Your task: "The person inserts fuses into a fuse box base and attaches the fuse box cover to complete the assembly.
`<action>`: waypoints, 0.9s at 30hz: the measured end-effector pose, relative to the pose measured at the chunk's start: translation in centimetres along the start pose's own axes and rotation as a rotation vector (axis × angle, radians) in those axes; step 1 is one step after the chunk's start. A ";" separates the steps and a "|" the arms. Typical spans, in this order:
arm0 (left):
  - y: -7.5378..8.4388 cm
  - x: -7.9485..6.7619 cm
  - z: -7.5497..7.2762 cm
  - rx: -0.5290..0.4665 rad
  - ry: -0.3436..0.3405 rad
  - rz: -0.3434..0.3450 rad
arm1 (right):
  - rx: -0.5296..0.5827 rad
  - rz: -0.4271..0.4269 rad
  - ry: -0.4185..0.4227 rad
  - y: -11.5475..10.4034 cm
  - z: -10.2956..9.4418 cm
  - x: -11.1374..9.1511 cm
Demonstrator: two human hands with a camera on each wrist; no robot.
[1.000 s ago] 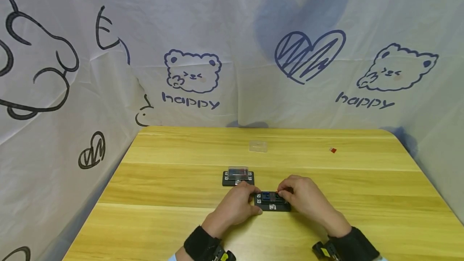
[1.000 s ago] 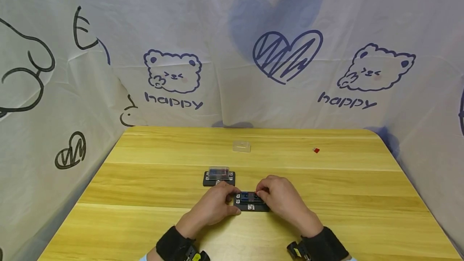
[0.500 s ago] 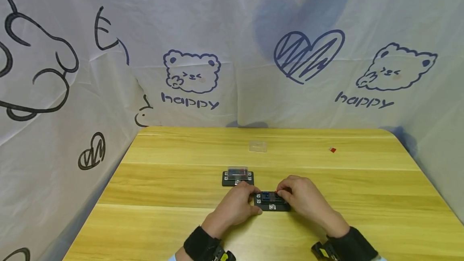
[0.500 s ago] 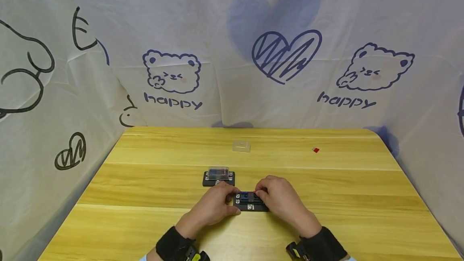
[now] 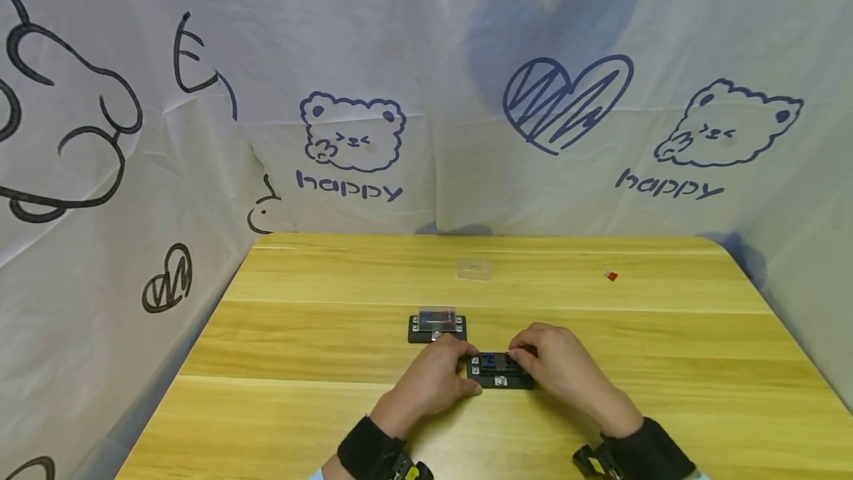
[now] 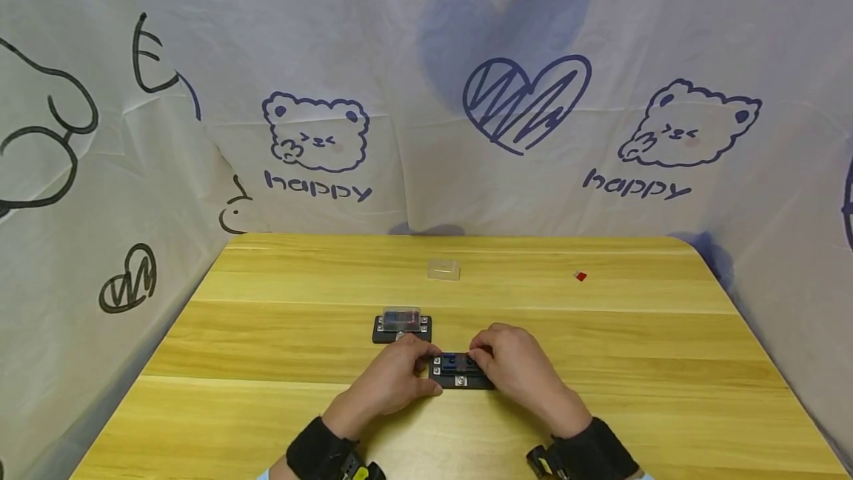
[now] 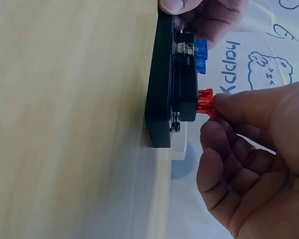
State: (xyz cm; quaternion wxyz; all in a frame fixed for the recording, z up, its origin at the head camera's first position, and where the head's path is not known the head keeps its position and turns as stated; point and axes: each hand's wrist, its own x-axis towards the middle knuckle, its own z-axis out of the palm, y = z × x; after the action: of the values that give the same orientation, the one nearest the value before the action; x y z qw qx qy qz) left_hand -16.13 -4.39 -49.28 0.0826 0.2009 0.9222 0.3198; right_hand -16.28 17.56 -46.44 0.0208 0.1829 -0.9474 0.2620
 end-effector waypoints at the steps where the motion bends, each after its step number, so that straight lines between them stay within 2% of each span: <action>1: 0.0 0.0 0.0 0.000 0.000 0.001 | 0.002 0.000 0.001 0.0 0.0 0.0; 27: 0.1 0.0 -0.2 0.009 -0.003 0.008 | 0.006 -0.007 0.017 0.2 0.2 -0.1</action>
State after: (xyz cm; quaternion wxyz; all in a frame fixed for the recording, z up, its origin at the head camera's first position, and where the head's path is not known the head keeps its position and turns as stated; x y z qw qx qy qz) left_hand -16.13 -4.38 -49.06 0.0817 0.2056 0.9227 0.3157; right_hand -16.29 17.68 -46.70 0.0292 0.1839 -0.9457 0.2663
